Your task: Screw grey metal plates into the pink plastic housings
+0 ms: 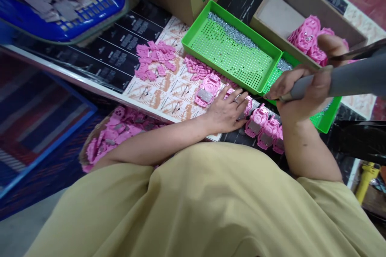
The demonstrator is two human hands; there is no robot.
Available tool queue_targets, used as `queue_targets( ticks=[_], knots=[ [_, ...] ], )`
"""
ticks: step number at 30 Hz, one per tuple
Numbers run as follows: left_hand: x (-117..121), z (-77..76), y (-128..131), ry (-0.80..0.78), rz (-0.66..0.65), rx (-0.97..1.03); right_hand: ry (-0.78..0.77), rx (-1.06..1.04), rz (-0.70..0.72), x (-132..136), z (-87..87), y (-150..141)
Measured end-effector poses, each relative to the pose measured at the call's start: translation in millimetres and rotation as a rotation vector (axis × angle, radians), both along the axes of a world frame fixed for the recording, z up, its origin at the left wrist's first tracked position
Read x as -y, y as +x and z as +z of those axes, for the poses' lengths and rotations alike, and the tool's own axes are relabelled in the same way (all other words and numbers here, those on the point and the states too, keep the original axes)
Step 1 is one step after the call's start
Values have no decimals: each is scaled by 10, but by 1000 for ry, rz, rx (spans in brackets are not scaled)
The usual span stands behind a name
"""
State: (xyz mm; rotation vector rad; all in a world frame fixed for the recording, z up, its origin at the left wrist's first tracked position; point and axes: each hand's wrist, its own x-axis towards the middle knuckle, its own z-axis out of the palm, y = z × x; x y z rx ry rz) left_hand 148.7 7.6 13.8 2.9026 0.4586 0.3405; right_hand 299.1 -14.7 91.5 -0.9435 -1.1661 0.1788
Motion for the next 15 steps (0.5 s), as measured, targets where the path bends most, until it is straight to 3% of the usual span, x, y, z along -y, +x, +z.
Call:
queue_targets(
  ticks=[6, 9, 12, 15],
  knots=[
    [2, 87, 0, -11, 7, -76, 20, -87, 201, -24, -188, 60],
    [-7, 116, 10, 1, -2, -110, 57, -97, 226, -70, -258, 51],
    [-7, 110, 32, 11, 3, -89, -16, -57, 262, -90, -299, 16],
    [0, 91, 45, 8, 8, -42, -67, -42, 173, -90, -245, 76]
  ],
)
